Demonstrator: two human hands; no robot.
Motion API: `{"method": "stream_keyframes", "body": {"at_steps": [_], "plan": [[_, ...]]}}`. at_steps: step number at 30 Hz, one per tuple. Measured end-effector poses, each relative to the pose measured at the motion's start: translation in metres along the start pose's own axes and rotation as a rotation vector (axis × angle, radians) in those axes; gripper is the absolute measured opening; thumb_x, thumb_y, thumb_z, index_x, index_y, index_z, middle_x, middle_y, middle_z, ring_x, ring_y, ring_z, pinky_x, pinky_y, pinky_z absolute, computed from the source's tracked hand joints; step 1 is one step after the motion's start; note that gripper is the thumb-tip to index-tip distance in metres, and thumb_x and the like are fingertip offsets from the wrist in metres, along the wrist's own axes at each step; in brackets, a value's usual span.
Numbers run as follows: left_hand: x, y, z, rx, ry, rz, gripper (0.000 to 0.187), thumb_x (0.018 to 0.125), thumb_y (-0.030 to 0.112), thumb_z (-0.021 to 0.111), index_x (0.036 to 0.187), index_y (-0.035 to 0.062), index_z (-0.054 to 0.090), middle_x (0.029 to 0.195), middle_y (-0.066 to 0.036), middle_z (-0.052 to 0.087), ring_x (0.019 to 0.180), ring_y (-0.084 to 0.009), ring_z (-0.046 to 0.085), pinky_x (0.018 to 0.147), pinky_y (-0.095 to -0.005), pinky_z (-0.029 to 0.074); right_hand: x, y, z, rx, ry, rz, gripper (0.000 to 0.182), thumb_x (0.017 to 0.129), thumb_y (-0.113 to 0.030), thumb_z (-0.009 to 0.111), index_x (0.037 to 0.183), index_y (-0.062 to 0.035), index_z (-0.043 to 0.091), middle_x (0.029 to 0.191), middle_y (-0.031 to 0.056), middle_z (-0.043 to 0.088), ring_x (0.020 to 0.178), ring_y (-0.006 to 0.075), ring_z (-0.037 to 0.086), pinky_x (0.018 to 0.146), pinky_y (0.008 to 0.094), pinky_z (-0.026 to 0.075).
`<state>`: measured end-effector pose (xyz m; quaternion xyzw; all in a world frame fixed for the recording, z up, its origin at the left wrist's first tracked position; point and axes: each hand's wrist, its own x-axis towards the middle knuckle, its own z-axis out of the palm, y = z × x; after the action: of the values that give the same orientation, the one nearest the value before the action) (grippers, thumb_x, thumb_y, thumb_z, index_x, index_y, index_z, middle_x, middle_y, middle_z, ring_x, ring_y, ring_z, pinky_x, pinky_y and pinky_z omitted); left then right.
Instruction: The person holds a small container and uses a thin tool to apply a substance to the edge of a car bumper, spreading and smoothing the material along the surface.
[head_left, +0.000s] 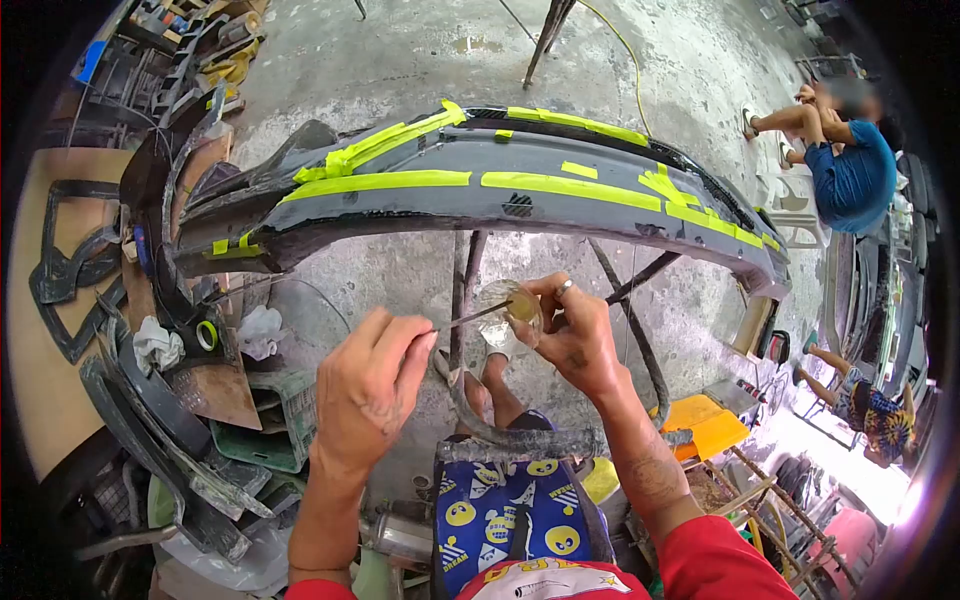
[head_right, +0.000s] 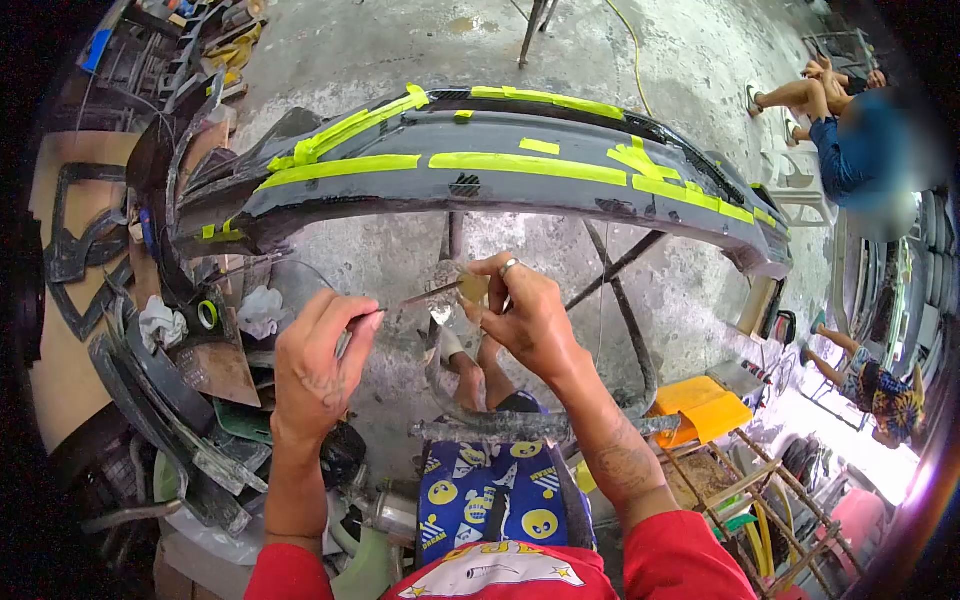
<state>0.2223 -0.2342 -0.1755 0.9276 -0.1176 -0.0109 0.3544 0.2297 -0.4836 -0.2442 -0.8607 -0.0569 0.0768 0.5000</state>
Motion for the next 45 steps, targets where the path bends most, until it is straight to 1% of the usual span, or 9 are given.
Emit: {"method": "stream_keyframes", "body": {"at_steps": [4,6,12,17,23,31,35,40,45], "plan": [[0.000,0.005,-0.008,-0.055,-0.049,0.007,0.011,0.088,0.006,0.075,0.096,0.0007,0.069,0.081,-0.012,0.065,0.061,-0.0173,0.056,0.058,-0.0238,0.041,-0.007,-0.005,0.008,-0.062,0.075,-0.176,0.037,0.079,-0.006,0.084,0.111,-0.0026,0.066,0.066,0.0052,0.054,0.058,0.0138,0.054,0.055,0.0316,0.046],[-0.001,0.004,-0.013,-0.246,-0.099,-0.093,0.007,0.091,0.007,0.073,0.096,0.0025,0.070,0.085,-0.010,0.067,0.065,-0.0201,0.063,0.059,-0.0339,0.048,-0.010,-0.014,0.007,-0.053,0.082,-0.061,0.037,0.077,-0.006,0.084,0.110,-0.0021,0.066,0.068,0.0064,0.058,0.059,0.0136,0.055,0.055,0.0313,0.047],[-0.028,-0.010,-0.001,-0.540,-0.031,-0.261,0.010,0.090,0.006,0.075,0.097,-0.0001,0.072,0.078,-0.005,0.064,0.063,-0.0087,0.052,0.058,-0.0244,0.040,-0.022,-0.023,0.015,0.287,0.136,0.158,0.037,0.077,-0.003,0.080,0.110,-0.0015,0.065,0.079,0.0056,0.068,0.067,0.0106,0.063,0.057,0.0263,0.052],[-0.030,-0.004,-0.004,-0.522,0.008,-0.249,0.012,0.089,0.006,0.076,0.098,-0.0005,0.072,0.080,-0.004,0.063,0.068,-0.0088,0.054,0.063,-0.0244,0.042,-0.027,-0.022,0.022,0.552,0.101,0.308,0.043,0.078,0.001,0.080,0.116,-0.0023,0.060,0.098,0.0071,0.069,0.074,0.0092,0.063,0.052,0.0237,0.054],[-0.019,0.008,-0.008,-0.429,0.053,-0.209,0.012,0.089,0.005,0.076,0.098,-0.0007,0.072,0.077,-0.004,0.060,0.066,-0.0099,0.052,0.061,-0.0257,0.041,-0.020,-0.010,0.026,0.649,0.116,0.333,0.044,0.079,-0.002,0.082,0.117,-0.0029,0.058,0.099,0.0078,0.068,0.072,0.0099,0.063,0.050,0.0233,0.052],[-0.015,-0.001,0.024,-0.395,0.184,-0.211,0.012,0.088,0.005,0.076,0.097,-0.0005,0.071,0.075,-0.004,0.059,0.063,-0.0110,0.049,0.059,-0.0266,0.039,0.002,0.001,0.002,0.664,0.105,0.352,0.041,0.079,0.000,0.079,0.116,-0.0037,0.061,0.096,0.0065,0.070,0.076,0.0101,0.065,0.049,0.0232,0.054],[-0.012,-0.004,0.034,-0.413,0.267,-0.308,0.012,0.089,0.006,0.076,0.098,-0.0009,0.071,0.078,-0.004,0.062,0.067,-0.0106,0.053,0.063,-0.0258,0.042,0.008,0.012,-0.012,0.662,0.130,0.304,0.041,0.080,0.001,0.079,0.116,-0.0024,0.060,0.088,0.0042,0.064,0.069,0.0078,0.061,0.048,0.0224,0.052],[0.001,-0.004,0.041,-0.368,0.334,-0.415,0.013,0.089,0.007,0.077,0.098,-0.0011,0.072,0.082,-0.005,0.065,0.070,-0.0104,0.056,0.065,-0.0249,0.044,0.007,0.013,-0.029,0.670,0.173,0.321,0.043,0.078,-0.005,0.087,0.112,-0.0008,0.060,0.086,0.0046,0.063,0.064,0.0071,0.058,0.046,0.0227,0.050],[0.021,-0.005,0.040,-0.206,0.340,-0.228,0.012,0.090,0.005,0.076,0.099,0.0003,0.072,0.080,-0.005,0.063,0.065,-0.0119,0.052,0.061,-0.0268,0.042,-0.004,0.015,-0.036,0.627,0.123,0.320,0.045,0.078,-0.008,0.088,0.113,-0.0010,0.061,0.084,0.0011,0.059,0.068,0.0054,0.057,0.048,0.0221,0.051]]}}
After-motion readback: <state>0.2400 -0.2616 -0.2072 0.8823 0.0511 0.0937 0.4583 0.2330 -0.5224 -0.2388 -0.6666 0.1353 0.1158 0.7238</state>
